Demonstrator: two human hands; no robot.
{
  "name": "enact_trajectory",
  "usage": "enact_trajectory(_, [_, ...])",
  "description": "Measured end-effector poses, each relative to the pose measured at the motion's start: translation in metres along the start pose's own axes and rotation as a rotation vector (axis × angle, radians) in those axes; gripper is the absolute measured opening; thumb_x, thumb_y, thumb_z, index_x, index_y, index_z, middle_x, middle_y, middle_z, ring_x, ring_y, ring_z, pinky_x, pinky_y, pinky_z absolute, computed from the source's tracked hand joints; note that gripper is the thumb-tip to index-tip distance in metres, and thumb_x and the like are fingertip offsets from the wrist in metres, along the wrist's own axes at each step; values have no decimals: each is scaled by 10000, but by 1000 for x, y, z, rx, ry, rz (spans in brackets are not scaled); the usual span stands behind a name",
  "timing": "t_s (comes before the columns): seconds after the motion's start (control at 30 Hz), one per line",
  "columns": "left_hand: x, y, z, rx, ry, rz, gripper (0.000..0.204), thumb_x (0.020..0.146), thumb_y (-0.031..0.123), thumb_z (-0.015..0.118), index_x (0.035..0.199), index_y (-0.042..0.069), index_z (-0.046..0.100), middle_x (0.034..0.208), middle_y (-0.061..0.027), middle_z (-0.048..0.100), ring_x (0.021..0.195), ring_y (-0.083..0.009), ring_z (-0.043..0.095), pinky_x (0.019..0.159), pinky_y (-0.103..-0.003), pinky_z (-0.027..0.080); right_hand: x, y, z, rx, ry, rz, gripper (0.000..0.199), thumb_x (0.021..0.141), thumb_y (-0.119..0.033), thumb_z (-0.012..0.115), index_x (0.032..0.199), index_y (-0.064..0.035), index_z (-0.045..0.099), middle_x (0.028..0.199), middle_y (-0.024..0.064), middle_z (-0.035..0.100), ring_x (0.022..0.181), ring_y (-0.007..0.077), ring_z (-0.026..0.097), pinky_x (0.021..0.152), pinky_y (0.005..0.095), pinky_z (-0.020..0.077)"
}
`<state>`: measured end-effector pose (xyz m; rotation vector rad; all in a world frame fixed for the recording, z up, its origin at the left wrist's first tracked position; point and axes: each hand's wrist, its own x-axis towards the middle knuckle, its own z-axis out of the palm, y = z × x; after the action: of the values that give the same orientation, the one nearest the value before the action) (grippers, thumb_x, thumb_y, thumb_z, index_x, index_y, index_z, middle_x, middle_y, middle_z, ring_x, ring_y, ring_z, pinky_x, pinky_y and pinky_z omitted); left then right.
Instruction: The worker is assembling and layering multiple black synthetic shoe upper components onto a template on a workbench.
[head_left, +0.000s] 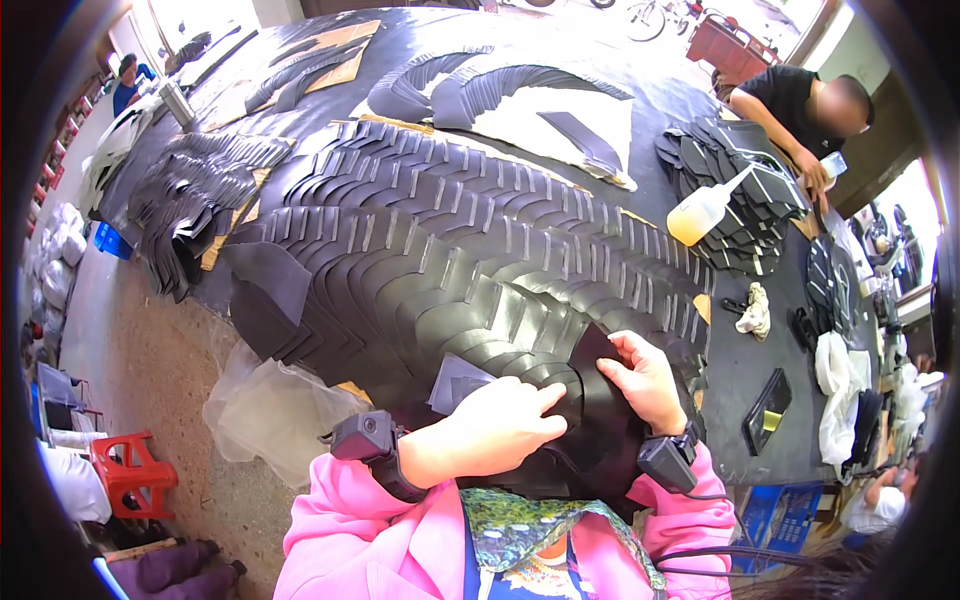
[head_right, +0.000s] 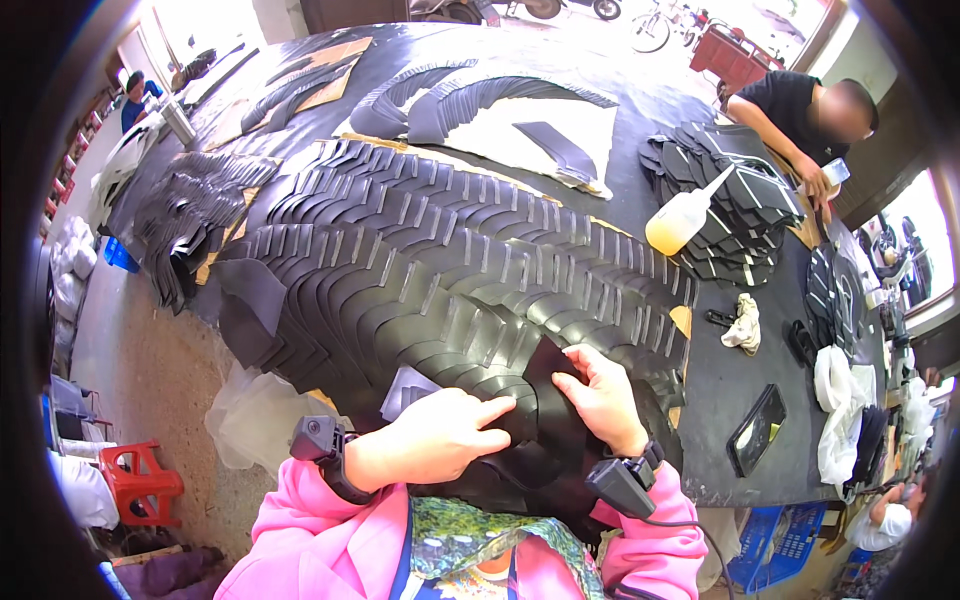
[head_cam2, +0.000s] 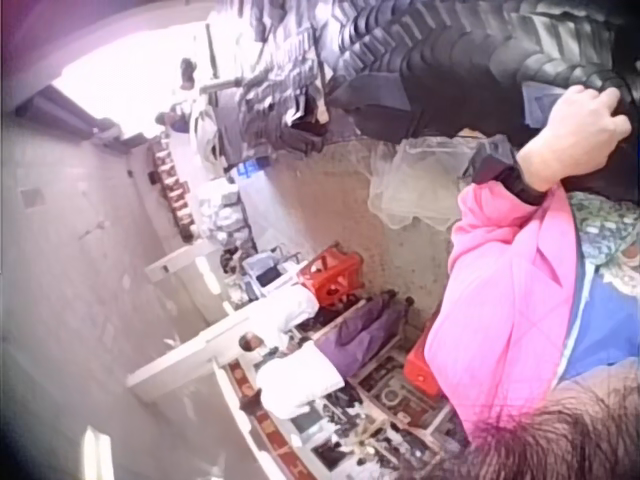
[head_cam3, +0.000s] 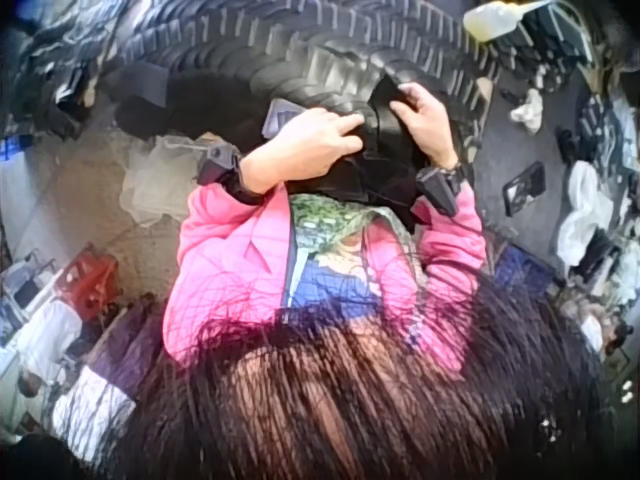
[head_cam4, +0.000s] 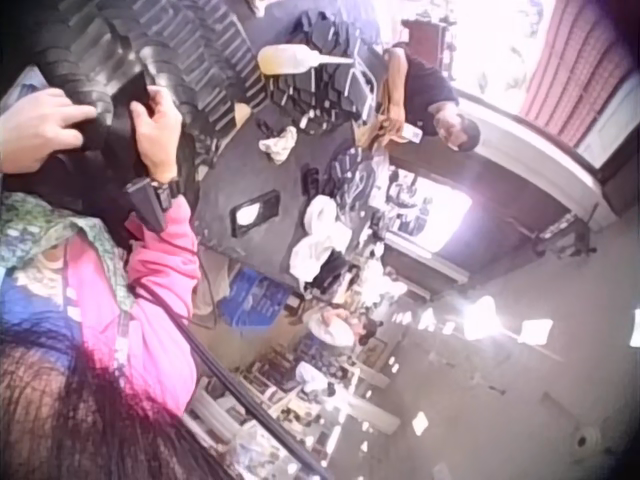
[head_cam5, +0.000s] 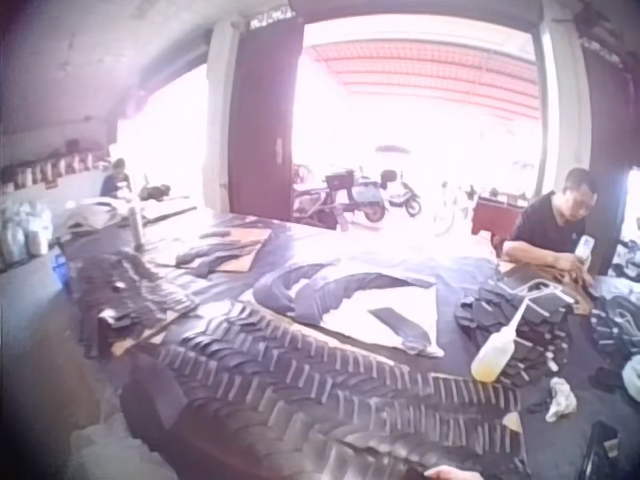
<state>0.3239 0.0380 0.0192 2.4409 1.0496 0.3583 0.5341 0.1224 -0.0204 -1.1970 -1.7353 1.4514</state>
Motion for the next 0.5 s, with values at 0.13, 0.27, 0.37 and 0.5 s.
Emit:
enact_trajectory(0.13, [3, -2, 1, 11, -3, -26, 224, 622, 56, 578, 843, 74, 544, 1129, -178, 461, 683, -277, 524, 645, -354, 430, 1, 0, 0, -7, -5, 6, 233, 745, -13, 620, 948, 43, 523, 830, 26, 566, 796, 66, 507, 727, 209, 414])
enact_trajectory(0.27, [9, -2, -3, 22, -40, -49, 160, 633, 52, 570, 788, 63, 536, 1181, -207, 431, 647, -290, 540, 626, -368, 440, 2, -1, 0, -13, -8, -2, 231, 741, -2, 619, 945, 46, 523, 835, 34, 568, 797, 67, 509, 730, 217, 421])
enact_trajectory(0.37, [14, -2, -3, 14, -42, -76, 116, 644, 57, 560, 756, 51, 530, 1203, -240, 414, 624, -302, 552, 602, -379, 444, 3, -4, 0, -49, -15, -7, 234, 741, 0, 618, 947, 48, 521, 838, 40, 571, 799, 69, 511, 733, 219, 422])
enact_trajectory(0.5, [23, -5, 0, -5, -26, -104, 90, 656, 71, 550, 733, 32, 521, 1194, -275, 412, 598, -313, 563, 581, -385, 451, 3, -3, 0, -96, -16, -17, 218, 746, -16, 614, 939, 42, 530, 859, 73, 589, 809, 80, 533, 726, 224, 432])
